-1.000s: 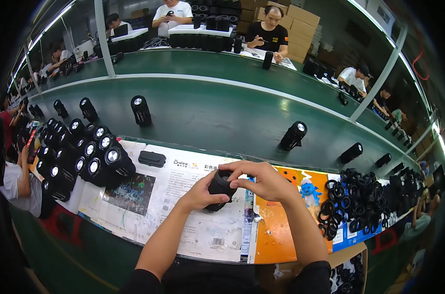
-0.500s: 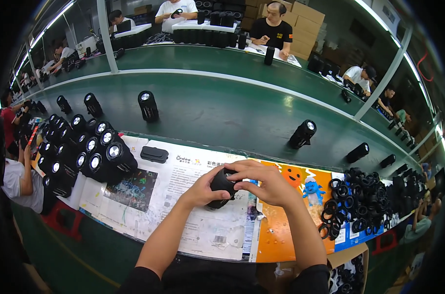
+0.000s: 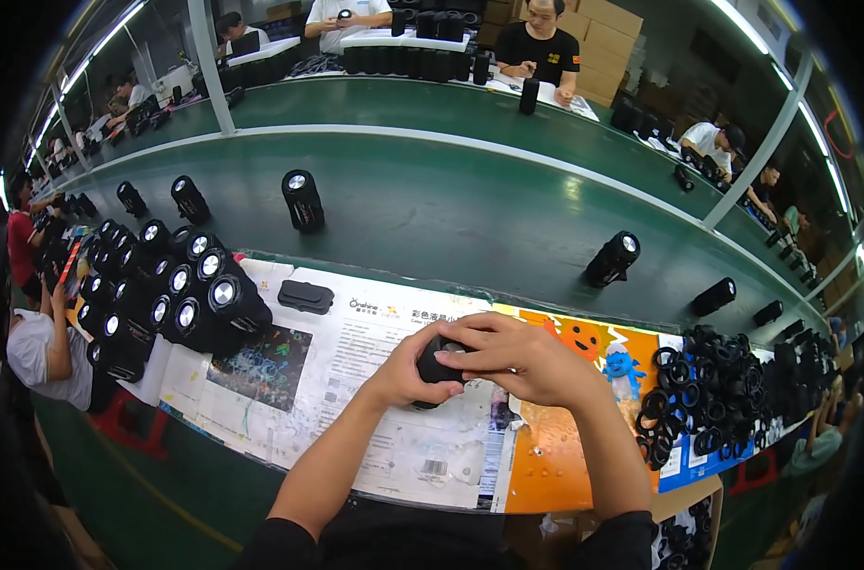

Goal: The person assembles plastic rings onto cylindrical electronic components by hand, placing them on a conveyor belt on a factory production line.

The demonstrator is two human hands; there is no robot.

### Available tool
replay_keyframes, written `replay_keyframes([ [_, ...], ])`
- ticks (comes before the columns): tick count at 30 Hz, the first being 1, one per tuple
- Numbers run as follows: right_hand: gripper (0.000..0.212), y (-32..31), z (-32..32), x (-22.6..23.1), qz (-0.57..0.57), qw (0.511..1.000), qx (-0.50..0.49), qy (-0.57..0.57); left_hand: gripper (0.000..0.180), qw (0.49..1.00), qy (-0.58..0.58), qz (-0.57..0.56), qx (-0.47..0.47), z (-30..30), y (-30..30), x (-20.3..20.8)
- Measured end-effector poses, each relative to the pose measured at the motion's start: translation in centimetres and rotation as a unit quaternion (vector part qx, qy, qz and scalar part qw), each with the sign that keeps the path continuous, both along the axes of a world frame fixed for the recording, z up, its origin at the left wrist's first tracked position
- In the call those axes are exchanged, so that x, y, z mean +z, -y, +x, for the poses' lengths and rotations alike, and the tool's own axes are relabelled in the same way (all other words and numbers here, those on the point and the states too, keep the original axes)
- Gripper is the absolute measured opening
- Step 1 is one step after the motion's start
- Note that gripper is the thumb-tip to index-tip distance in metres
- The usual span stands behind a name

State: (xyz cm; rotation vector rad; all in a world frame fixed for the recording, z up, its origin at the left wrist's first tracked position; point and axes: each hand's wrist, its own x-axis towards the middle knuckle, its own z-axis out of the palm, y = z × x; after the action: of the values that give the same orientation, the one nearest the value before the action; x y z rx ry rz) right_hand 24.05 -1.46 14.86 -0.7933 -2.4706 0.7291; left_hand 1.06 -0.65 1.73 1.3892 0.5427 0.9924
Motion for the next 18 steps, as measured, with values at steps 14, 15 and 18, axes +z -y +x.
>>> replay_keyframes([
  [14, 0.070, 0.5, -1.4, 0.8, 0.080, 0.992, 0.038, 0.095, 0.083, 0.999, -0.036, -0.009, -0.008, -1.3, 0.0, 0.7],
  [15, 0.069, 0.3, -1.5, 0.7, 0.074, 0.993, 0.047, 0.080, 0.082, 0.999, -0.037, -0.002, -0.011, -1.4, 0.0, 0.4],
  [18, 0.068, -0.1, -1.7, 1.0, 0.062, 0.994, 0.059, 0.065, 0.083, 1.000, -0.015, -0.013, -0.017, -1.6, -0.1, 0.0],
])
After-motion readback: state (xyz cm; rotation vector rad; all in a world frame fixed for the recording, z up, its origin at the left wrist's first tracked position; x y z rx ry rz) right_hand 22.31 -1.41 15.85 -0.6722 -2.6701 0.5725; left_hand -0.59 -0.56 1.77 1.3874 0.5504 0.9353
